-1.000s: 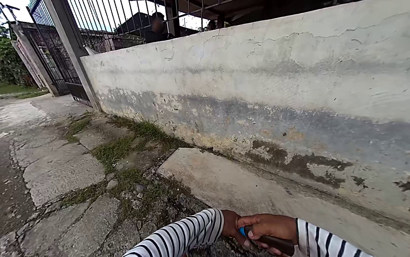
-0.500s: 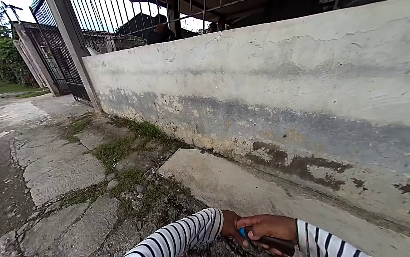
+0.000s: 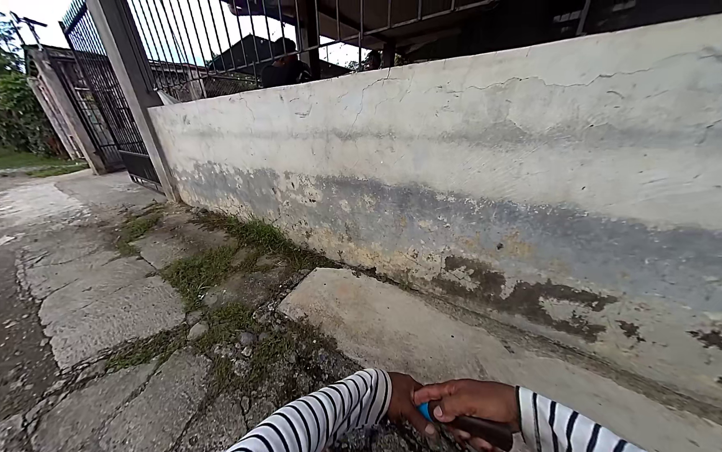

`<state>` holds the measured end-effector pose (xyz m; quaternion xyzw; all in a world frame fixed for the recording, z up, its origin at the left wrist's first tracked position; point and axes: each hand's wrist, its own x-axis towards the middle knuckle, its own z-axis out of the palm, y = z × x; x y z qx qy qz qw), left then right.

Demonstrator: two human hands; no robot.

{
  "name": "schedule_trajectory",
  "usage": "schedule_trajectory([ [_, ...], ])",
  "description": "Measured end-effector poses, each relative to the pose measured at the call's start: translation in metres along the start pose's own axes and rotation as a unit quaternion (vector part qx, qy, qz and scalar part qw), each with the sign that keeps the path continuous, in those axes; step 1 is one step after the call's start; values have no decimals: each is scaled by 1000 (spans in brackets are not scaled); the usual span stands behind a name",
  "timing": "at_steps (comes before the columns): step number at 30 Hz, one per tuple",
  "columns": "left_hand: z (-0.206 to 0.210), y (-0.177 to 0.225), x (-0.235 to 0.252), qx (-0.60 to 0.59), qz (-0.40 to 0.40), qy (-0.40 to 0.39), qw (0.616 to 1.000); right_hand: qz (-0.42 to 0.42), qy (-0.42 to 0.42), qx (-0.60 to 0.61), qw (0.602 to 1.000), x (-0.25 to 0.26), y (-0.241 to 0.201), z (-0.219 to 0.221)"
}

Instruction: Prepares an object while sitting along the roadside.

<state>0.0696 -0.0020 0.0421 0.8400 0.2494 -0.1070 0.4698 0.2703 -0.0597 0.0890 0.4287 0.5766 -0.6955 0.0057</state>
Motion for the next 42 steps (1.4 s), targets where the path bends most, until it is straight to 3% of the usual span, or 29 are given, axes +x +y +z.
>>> schedule_trajectory([
  [42, 0, -4, -2, -18, 5, 10, 1000, 2, -5, 50, 999, 2, 5, -3],
])
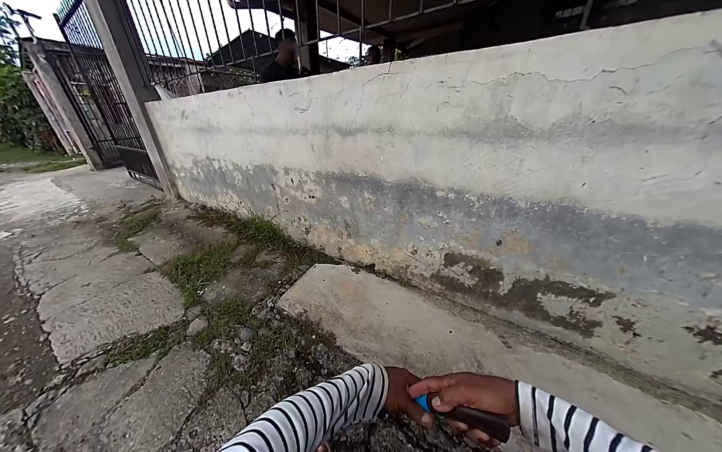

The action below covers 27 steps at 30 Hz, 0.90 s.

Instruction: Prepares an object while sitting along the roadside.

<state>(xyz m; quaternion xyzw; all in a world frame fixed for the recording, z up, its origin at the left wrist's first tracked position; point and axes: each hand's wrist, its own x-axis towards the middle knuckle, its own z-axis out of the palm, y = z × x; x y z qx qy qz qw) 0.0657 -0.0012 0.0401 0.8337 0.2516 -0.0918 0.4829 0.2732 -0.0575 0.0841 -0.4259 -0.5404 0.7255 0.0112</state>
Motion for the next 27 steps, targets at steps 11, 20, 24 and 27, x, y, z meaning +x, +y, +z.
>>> schedule_trajectory([
  [11, -1, 0, 1, 2, 0, 0, 1000, -4, -6, 2, 1000, 0, 1, -2],
  [20, -1, 1, 0, -9, 0, -1, 1000, -6, -4, -4, 1000, -1, 0, -2],
  [24, -1, 1, -1, -12, 4, 3, 1000, -3, -3, -5, 1000, -1, -1, -1],
  [27, -1, 2, -2, -13, -1, 2, 1000, -4, -5, -2, 1000, -1, -1, -1],
])
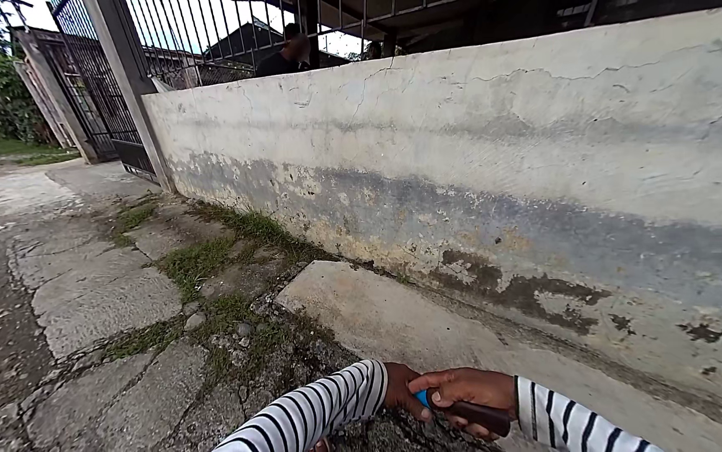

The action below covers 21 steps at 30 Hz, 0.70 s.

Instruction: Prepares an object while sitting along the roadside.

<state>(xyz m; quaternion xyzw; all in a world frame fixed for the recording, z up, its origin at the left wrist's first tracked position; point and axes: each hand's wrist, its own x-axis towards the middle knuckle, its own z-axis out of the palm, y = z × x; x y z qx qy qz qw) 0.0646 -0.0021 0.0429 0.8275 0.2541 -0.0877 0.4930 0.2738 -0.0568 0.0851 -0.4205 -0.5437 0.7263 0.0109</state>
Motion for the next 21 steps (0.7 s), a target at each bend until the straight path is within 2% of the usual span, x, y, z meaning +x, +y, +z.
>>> schedule_trajectory([
  [21, 1, -4, 1, -5, 5, 6, 1000, -3, 3, -3, 1000, -1, -2, 2],
])
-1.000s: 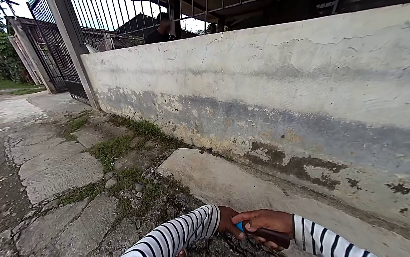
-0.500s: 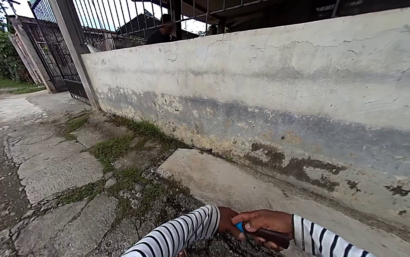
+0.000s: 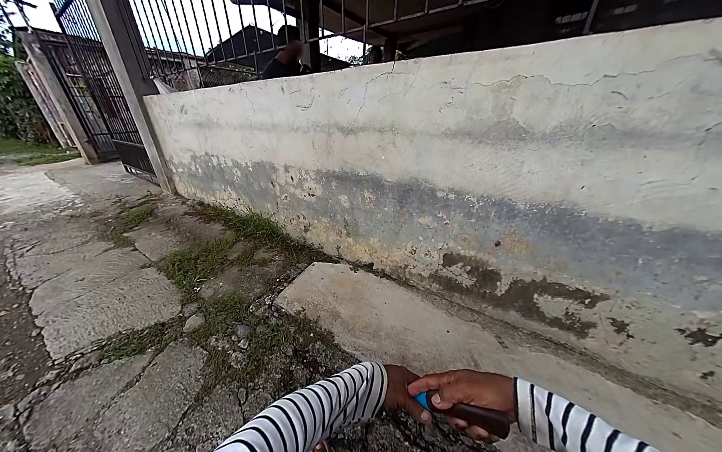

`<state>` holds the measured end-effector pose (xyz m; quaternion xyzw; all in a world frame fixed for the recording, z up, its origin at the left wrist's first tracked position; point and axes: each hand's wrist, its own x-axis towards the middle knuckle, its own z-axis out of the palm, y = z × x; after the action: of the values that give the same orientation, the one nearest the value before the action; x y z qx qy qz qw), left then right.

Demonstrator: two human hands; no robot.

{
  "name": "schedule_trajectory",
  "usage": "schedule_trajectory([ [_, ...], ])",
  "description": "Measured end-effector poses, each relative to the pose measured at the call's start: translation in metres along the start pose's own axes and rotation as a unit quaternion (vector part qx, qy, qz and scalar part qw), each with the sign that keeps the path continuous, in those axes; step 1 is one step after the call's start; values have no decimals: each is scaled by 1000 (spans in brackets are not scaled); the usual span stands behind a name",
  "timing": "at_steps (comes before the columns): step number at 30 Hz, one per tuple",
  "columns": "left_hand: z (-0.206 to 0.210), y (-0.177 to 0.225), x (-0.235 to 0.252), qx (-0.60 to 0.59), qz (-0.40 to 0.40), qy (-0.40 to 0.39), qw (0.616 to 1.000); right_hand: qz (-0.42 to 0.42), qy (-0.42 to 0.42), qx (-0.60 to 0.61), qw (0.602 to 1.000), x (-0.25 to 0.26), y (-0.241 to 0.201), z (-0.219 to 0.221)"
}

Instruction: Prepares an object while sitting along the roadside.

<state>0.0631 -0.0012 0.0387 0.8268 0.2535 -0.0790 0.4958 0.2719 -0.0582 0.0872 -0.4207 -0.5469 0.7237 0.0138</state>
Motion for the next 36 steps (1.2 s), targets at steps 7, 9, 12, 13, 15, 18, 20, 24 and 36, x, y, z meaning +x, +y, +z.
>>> schedule_trajectory([
  [7, -1, 1, 0, 0, 0, -6, 1000, 3, -4, 3, 1000, 0, 1, -2],
  [9, -1, 1, 0, 0, 1, -5, 1000, 3, -6, 3, 1000, 0, 1, -2],
  [12, -1, 1, 1, 6, 0, -6, 1000, 3, -6, 4, 1000, 1, 2, -2],
  [13, -1, 1, 1, 5, 0, -6, 1000, 3, -7, 4, 1000, 1, 2, -2],
  [15, 0, 1, 1, 1, -4, -5, 1000, 0, -7, 6, 1000, 1, 2, -2],
  [18, 0, -1, 2, 1, -4, -6, 1000, -3, -9, 5, 1000, 1, 3, -3],
  [20, 0, -2, 2, 2, -4, -5, 1000, -3, -9, 2, 1000, 1, 3, -3],
  [24, 1, -1, 1, 1, -4, -2, 1000, 1, -5, -1, 1000, 2, 3, -2],
  [36, 1, -1, 0, 16, 6, -2, 1000, -5, -14, 14, 1000, 3, 6, -4],
])
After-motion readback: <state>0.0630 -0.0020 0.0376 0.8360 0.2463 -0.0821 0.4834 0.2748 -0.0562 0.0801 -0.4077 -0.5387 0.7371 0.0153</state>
